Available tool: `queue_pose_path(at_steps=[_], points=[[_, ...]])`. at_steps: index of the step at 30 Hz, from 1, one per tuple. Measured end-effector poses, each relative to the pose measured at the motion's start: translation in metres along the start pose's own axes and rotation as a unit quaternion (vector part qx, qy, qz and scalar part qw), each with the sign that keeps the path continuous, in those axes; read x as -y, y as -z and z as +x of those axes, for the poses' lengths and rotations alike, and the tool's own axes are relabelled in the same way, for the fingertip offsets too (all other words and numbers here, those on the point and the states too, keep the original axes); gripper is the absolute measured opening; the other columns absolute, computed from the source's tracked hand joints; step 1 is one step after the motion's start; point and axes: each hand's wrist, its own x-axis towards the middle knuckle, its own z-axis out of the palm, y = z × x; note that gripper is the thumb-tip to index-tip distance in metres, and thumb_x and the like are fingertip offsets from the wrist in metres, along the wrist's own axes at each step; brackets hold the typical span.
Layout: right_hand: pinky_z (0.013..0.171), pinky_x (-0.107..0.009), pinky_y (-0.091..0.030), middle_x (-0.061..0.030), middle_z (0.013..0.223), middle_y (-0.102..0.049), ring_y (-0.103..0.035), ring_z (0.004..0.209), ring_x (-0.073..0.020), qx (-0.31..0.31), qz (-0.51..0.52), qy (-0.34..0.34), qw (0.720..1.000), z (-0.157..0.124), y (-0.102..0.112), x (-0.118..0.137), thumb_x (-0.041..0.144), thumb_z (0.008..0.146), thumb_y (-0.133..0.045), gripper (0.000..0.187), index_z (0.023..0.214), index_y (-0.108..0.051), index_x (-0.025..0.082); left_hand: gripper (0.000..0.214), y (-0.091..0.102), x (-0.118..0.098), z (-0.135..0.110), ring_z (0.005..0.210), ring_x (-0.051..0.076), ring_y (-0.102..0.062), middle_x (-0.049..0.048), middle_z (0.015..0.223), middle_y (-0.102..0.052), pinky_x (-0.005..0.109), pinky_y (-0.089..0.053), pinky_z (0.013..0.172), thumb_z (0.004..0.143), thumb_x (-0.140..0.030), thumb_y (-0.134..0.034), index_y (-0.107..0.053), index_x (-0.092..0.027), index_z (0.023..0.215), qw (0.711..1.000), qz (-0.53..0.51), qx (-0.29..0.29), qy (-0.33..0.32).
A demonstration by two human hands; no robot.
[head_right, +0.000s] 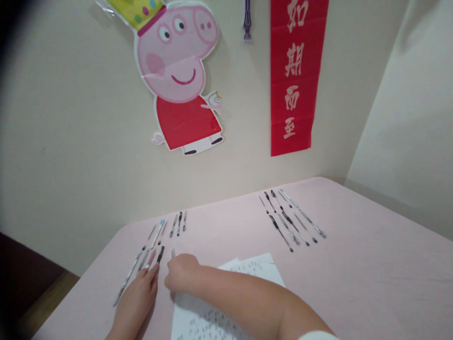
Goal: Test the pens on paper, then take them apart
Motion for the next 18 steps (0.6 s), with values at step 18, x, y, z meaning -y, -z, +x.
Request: queue_pose_path(at_steps=[18], points=[[0.063,-0.031,-0.052,-0.0101,0.09,-0.069,-0.067,0.079,-0.0232,-0.097,0.003,0.023,0.995,0.015,-0.018,-0.011,0.03,0.085,-0.041,0.031,0.106,-0.06,0.017,0.04,-0.006,0.006,-0.001,0.09,0.021,-0.062,0.0138,0.111,-0.058,0.031,-0.047,0.075,0.091,-0.023,-0.03,-0.047,-0.013,0.126,0.997,-0.014,-0.077,-0.02]])
